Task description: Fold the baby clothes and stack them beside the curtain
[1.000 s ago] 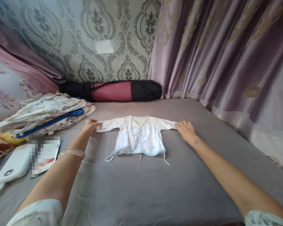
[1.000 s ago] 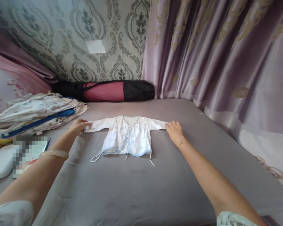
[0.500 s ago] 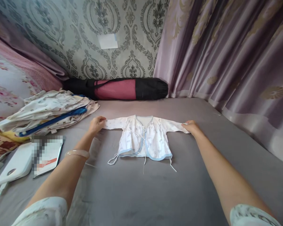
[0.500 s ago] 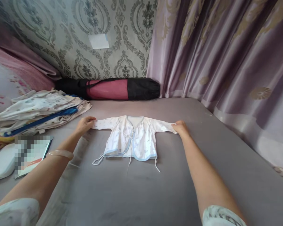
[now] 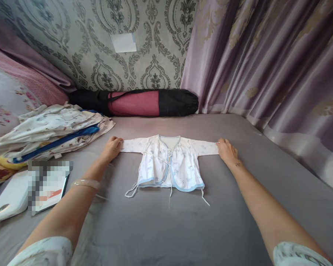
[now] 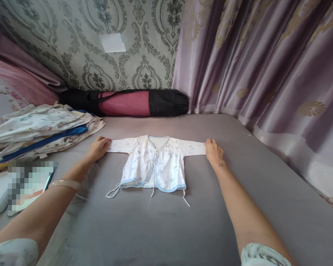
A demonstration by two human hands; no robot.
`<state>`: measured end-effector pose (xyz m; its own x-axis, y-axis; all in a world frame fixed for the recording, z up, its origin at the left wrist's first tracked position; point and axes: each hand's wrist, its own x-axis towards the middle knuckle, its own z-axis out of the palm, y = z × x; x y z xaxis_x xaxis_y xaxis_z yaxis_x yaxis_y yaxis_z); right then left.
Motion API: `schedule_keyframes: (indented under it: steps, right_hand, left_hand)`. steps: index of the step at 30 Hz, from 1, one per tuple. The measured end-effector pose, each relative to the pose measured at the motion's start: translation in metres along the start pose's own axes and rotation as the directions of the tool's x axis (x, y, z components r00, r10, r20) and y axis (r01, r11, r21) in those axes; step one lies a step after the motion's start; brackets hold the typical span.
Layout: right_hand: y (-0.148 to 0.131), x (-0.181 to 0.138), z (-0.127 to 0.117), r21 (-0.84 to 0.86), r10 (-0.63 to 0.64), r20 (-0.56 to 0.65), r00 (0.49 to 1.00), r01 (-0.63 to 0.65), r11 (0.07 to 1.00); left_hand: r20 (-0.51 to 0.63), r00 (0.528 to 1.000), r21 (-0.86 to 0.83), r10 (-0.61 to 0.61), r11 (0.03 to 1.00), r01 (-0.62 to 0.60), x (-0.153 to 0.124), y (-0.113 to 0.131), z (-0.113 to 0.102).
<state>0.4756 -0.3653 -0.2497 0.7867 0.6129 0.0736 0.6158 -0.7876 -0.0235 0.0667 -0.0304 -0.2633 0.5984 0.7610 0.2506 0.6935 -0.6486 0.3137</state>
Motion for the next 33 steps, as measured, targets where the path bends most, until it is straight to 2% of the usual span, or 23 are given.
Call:
schedule_keyframes:
  steps: [5,8,11,13,15,17,18,21,25,29,33]
  right_hand:
    - [0.010,0.005,0.000,-0.006,-0.019,0.010,1.000,0.019,1.000]
    - [0.010,0.006,-0.005,-0.009,0.018,0.029,0.999,-0.017,1.000]
    - [-0.007,0.001,-0.014,-0.092,0.072,-0.081,0.994,-0.079,0.993]
    - [-0.032,-0.007,-0.019,-0.122,-0.026,-0.165,0.986,0.006,0.992]
    - [-0.065,-0.015,-0.019,-0.067,-0.228,-0.132,0.965,0.221,0.973]
    - [-0.100,-0.022,-0.013,0.037,-0.438,-0.077,0.896,0.442,0.896]
    - [-0.115,-0.024,-0.008,0.084,-0.506,-0.052,0.861,0.508,0.857]
    - [-0.142,-0.028,0.007,0.146,-0.498,0.002,0.867,0.492,0.858]
    - [-0.142,-0.027,0.020,0.168,-0.474,0.045,0.879,0.461,0.871]
    - [-0.138,-0.026,0.025,0.156,-0.484,0.027,0.875,0.475,0.866]
    - [-0.140,-0.023,0.023,0.164,-0.475,0.055,0.878,0.461,0.872]
  left_hand:
    - [0.011,0.999,-0.029,0.031,0.999,-0.031,0.001,0.000,-0.004]
    - [0.000,1.000,0.015,-0.006,1.000,0.006,0.000,-0.001,-0.006]
    - [-0.107,0.993,0.147,-0.053,0.987,0.069,0.002,0.011,-0.009]
    - [-0.150,0.989,0.174,0.009,0.985,0.018,0.007,0.031,-0.007]
    - [-0.072,0.984,0.118,0.163,0.981,-0.153,0.014,0.059,0.001]
    - [0.069,0.946,0.025,0.316,0.948,-0.319,0.020,0.089,0.014]
    - [0.114,0.923,-0.017,0.368,0.929,-0.369,0.023,0.103,0.023]
    - [0.159,0.878,-0.080,0.452,0.892,-0.445,0.023,0.131,0.048]
    - [0.247,0.882,0.042,0.401,0.905,-0.423,0.015,0.134,0.065]
    - [0.331,0.861,0.088,0.387,0.895,-0.436,0.014,0.129,0.064]
    - [0.448,0.828,0.114,0.336,0.897,-0.426,0.021,0.139,0.053]
